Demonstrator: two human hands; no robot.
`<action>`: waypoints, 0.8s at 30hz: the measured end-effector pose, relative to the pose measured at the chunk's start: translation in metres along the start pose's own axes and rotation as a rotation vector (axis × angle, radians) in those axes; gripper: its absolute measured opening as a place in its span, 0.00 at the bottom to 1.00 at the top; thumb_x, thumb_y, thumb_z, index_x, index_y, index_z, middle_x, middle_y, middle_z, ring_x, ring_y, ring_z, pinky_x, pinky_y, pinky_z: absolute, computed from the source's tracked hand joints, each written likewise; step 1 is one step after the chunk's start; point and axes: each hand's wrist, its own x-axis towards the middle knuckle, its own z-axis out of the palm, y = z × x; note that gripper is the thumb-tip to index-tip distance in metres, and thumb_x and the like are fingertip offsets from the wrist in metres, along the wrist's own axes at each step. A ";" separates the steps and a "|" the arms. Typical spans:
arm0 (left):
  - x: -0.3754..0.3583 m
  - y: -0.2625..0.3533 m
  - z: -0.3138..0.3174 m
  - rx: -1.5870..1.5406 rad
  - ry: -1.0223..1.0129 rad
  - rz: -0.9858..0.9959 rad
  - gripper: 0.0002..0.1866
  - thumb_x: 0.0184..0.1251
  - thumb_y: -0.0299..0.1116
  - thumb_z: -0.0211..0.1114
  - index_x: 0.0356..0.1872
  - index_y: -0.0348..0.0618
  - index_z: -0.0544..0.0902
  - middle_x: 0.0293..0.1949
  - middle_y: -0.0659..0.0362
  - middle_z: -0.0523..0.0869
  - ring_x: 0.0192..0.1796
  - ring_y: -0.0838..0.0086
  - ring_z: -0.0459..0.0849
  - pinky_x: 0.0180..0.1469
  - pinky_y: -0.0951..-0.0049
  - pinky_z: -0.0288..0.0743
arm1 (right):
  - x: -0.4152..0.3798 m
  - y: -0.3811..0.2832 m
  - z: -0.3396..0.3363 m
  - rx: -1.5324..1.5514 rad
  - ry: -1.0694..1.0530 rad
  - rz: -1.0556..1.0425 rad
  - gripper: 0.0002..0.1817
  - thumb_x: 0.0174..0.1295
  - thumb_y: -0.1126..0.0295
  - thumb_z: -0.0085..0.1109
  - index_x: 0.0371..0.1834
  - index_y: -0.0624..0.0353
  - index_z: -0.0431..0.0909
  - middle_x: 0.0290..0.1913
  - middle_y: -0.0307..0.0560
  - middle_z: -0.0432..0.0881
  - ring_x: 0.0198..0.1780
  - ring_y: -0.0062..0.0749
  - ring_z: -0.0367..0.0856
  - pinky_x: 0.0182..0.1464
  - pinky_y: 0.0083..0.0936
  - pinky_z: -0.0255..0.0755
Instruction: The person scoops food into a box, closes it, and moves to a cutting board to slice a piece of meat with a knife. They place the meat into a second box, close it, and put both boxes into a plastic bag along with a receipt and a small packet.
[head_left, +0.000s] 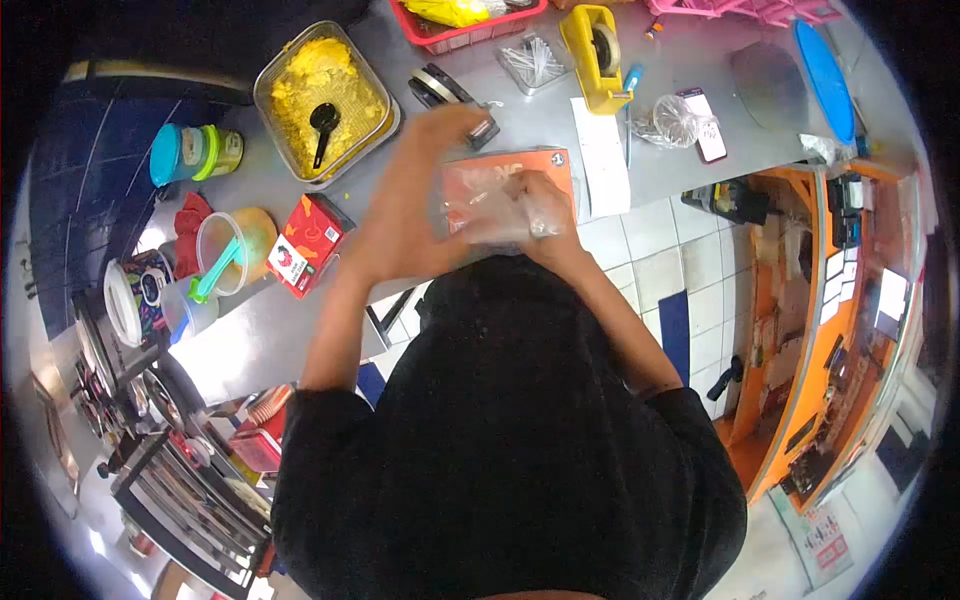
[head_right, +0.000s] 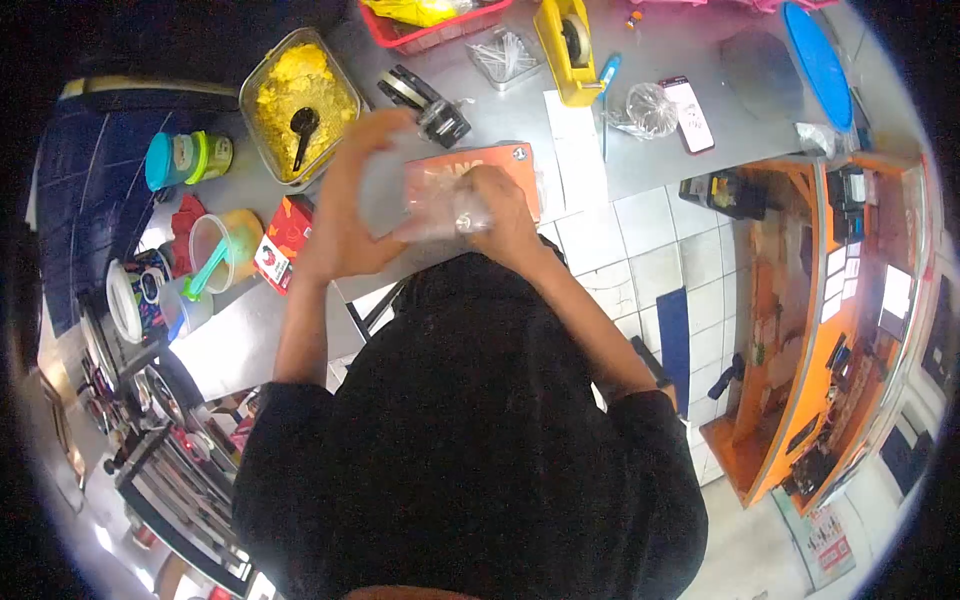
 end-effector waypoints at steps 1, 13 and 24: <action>-0.005 -0.005 -0.005 0.065 0.089 -0.055 0.36 0.43 0.33 0.79 0.58 0.38 0.79 0.61 0.44 0.80 0.69 0.45 0.72 0.74 0.53 0.62 | -0.006 0.003 0.004 0.006 0.031 0.028 0.20 0.47 0.79 0.66 0.45 0.65 0.76 0.42 0.59 0.79 0.46 0.57 0.79 0.50 0.42 0.74; -0.041 -0.080 0.111 0.240 -0.126 -0.092 0.29 0.55 0.38 0.71 0.60 0.40 0.81 0.64 0.44 0.78 0.72 0.50 0.71 0.77 0.51 0.58 | -0.008 -0.082 0.005 0.748 0.298 0.597 0.15 0.76 0.69 0.51 0.61 0.61 0.67 0.51 0.39 0.74 0.53 0.18 0.69 0.54 0.18 0.65; -0.053 -0.081 0.107 0.060 0.022 -0.148 0.26 0.52 0.24 0.65 0.57 0.33 0.79 0.62 0.47 0.82 0.66 0.49 0.78 0.74 0.56 0.66 | -0.033 0.107 -0.109 -0.671 0.405 0.519 0.07 0.62 0.71 0.64 0.37 0.64 0.84 0.36 0.57 0.88 0.37 0.46 0.88 0.41 0.36 0.80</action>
